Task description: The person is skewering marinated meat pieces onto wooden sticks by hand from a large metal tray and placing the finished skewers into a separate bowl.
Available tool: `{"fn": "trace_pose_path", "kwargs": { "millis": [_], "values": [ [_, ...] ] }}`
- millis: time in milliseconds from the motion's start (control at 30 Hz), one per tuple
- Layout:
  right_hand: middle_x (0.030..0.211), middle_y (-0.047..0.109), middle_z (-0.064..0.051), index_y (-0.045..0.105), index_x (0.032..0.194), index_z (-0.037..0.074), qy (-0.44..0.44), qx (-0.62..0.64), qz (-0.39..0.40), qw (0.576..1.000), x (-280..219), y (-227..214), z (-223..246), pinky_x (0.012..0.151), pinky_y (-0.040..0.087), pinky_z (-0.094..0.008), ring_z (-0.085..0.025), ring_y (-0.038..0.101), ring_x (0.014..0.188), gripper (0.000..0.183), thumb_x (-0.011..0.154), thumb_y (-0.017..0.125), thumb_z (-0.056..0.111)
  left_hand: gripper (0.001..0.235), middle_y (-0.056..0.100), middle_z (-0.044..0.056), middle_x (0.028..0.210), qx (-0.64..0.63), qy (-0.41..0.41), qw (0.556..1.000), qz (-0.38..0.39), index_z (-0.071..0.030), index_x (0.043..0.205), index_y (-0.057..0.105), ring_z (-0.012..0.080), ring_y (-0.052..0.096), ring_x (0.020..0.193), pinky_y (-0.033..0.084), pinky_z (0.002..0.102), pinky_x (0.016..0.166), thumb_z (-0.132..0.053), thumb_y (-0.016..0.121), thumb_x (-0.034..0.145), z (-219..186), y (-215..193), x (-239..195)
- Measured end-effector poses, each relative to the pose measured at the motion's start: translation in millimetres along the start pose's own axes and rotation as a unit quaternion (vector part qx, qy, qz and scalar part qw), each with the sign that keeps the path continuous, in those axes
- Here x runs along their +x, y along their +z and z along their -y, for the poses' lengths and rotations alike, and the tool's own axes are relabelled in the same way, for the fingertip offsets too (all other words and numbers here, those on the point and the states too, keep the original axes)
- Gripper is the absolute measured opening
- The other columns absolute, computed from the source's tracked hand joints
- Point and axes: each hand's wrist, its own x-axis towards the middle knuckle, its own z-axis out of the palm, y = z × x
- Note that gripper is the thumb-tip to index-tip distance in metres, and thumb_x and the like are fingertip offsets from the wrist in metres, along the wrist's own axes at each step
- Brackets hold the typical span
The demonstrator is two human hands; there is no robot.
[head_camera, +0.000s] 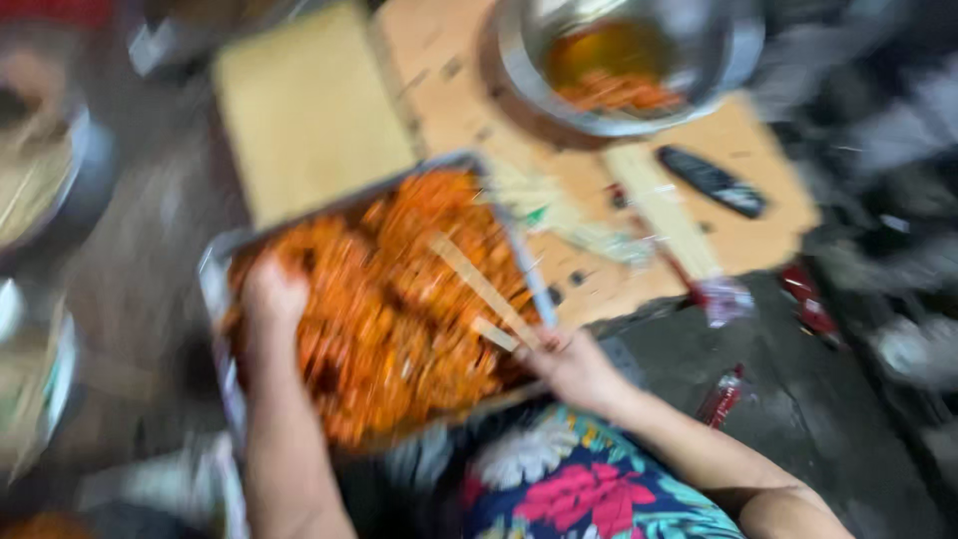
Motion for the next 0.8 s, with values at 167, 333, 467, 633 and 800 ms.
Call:
{"fn": "trace_pose_path", "kwargs": {
  "millis": [167,333,467,633,800],
  "values": [
    [0.069,0.059,0.008,0.076,0.106,0.005,0.035,0.053,0.044,0.997,10,3,-2,0.052,0.037,-0.022,-0.003,0.045,0.058,0.016,0.096,0.066,0.012,0.035,0.070,0.010,0.125,-0.639,-0.012,0.768,-0.025,-0.003,0.133,0.064,0.0271,0.067,0.113,0.058,0.039,0.095,-0.007,0.062,0.098,-55,-45,-63],
    [0.065,0.056,0.007,0.076,0.109,0.005,0.046,0.061,0.081,0.994,7,17,-5,0.044,0.031,-0.022,-0.003,0.041,0.051,0.017,0.097,0.066,0.012,0.022,0.073,0.016,0.102,-0.772,-0.179,0.609,0.017,-0.002,0.120,0.068,0.0255,0.075,0.084,0.060,0.035,0.069,-0.006,0.065,0.099,-122,-97,-114],
    [0.073,0.062,0.008,0.074,0.112,0.004,0.052,0.124,0.094,0.986,6,24,-10,0.045,0.031,-0.021,-0.002,0.042,0.053,0.018,0.097,0.064,0.008,0.020,0.074,0.016,0.102,-0.800,-0.198,0.566,-0.036,-0.001,0.119,0.068,0.0268,0.074,0.083,0.061,0.036,0.069,-0.001,0.062,0.099,-147,-113,-120],
    [0.071,0.060,0.007,0.072,0.112,0.004,0.045,0.146,0.112,0.982,3,20,-11,0.042,0.029,-0.022,-0.003,0.040,0.049,0.017,0.098,0.064,0.009,0.019,0.073,0.016,0.103,-0.846,-0.175,0.502,-0.048,-0.002,0.117,0.066,0.0279,0.075,0.086,0.062,0.038,0.070,0.001,0.060,0.099,-152,-113,-133],
    [0.070,0.059,0.005,0.072,0.113,0.004,0.054,0.150,0.115,0.980,3,22,-12,0.040,0.027,-0.022,-0.003,0.038,0.046,0.018,0.097,0.064,0.008,0.017,0.073,0.017,0.103,-0.850,-0.189,0.488,-0.056,-0.001,0.116,0.066,0.0290,0.075,0.084,0.060,0.037,0.066,0.001,0.061,0.100,-150,-100,-139]
  ]
}}
